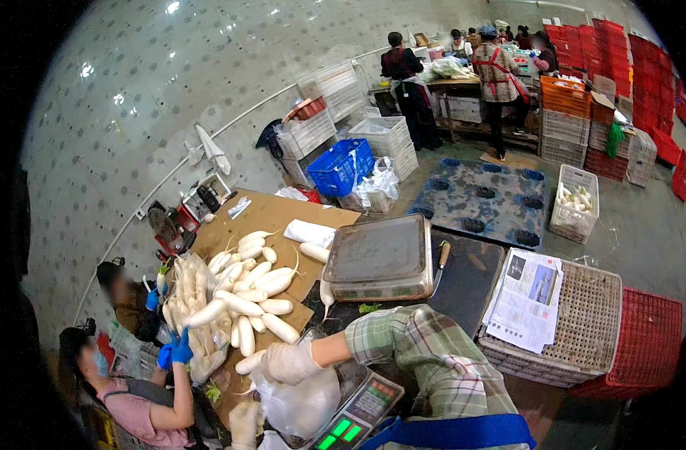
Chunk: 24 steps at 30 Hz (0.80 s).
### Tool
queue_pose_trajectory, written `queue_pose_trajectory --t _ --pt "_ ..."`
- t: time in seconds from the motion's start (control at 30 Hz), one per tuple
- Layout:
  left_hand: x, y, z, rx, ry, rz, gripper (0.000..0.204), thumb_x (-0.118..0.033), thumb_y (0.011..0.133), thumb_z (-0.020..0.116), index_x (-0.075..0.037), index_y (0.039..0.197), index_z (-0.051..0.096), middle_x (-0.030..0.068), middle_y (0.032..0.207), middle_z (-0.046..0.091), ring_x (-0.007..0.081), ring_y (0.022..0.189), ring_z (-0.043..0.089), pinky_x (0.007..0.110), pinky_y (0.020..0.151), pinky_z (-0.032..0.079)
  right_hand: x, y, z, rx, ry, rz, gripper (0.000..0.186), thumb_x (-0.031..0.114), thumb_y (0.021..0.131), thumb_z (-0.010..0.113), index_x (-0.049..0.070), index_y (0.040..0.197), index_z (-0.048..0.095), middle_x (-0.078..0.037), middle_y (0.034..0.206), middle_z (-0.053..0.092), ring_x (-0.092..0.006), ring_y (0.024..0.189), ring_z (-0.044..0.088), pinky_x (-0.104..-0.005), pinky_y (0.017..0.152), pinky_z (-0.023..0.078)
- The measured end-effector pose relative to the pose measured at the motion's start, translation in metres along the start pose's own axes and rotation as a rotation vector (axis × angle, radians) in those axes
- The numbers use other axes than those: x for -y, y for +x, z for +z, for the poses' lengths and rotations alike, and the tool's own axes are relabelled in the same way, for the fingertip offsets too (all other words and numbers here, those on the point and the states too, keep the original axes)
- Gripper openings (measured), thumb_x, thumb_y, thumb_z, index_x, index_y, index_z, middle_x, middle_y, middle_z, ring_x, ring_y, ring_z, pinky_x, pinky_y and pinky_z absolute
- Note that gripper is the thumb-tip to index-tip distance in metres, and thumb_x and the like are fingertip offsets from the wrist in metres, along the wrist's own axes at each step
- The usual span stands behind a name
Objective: The person places white radishes into a plastic bag on a digital scale, adjusts the count to reach a target weight, and then removes the bag to place it into a red crate. The process repeats with new bags and radishes.
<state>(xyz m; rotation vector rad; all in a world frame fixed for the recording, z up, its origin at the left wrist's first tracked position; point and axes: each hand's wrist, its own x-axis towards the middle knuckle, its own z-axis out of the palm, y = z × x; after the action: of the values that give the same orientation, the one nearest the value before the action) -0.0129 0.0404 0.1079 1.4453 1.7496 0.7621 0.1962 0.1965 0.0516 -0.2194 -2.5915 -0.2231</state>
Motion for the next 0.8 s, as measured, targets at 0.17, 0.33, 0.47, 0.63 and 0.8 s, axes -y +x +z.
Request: queue_pose_trajectory --t 0.17,0.33,0.47,0.63,0.8 --pt "0.027 0.032 0.024 -0.001 -1.046 0.036 0.030 -0.039 0.100 0.051 -0.015 0.084 0.059 -0.0031 0.073 0.057 0.0091 0.061 0.053 0.023 0.052 0.039 0.027 0.010 -0.024 0.128 -0.411 -0.027 0.027 0.004 0.099 0.038 -0.004 0.110 0.061 -0.006 0.101 0.059 -0.0097 0.100 0.054 -0.0225 0.088 0.044" --pt "0.136 0.094 0.007 -0.105 -1.726 -0.220 0.021 -0.022 0.101 0.048 -0.008 0.092 0.062 -0.0011 0.076 0.061 0.0113 0.064 0.057 0.024 0.054 0.044 0.065 -0.045 0.013 0.219 0.165 -0.077 0.016 0.010 0.082 0.055 0.003 0.092 0.065 -0.013 0.086 0.066 -0.0243 0.073 0.065 -0.0345 0.064 0.052" --pt "0.163 0.085 0.025 -0.100 -2.080 -0.263 0.034 -0.015 0.102 0.043 -0.003 0.132 0.054 0.0128 0.114 0.067 0.0173 0.084 0.067 0.030 0.066 0.054 0.038 -0.062 0.040 0.234 0.829 0.245 0.018 0.021 0.081 0.064 0.005 0.090 0.067 -0.014 0.084 0.067 -0.0262 0.067 0.066 -0.0355 0.053 0.051" --pt "0.042 0.024 0.017 0.040 -1.628 0.182 0.036 -0.020 0.102 0.046 -0.005 0.134 0.049 0.0119 0.131 0.059 0.0192 0.109 0.061 0.032 0.085 0.052 0.026 -0.009 -0.037 0.185 1.969 0.799 0.062 0.055 0.099 0.046 0.006 0.136 0.052 -0.007 0.123 0.063 -0.0157 0.093 0.065 -0.0236 0.063 0.051" --pt "0.015 0.003 0.033 0.124 -1.004 0.115 0.050 -0.022 0.098 0.048 0.007 0.138 0.043 0.0185 0.126 0.059 0.0244 0.105 0.062 0.031 0.080 0.052 0.027 0.019 -0.017 0.183 1.391 0.583 0.063 0.057 0.100 0.043 0.014 0.145 0.046 -0.008 0.132 0.058 -0.0168 0.100 0.064 -0.0245 0.069 0.050"
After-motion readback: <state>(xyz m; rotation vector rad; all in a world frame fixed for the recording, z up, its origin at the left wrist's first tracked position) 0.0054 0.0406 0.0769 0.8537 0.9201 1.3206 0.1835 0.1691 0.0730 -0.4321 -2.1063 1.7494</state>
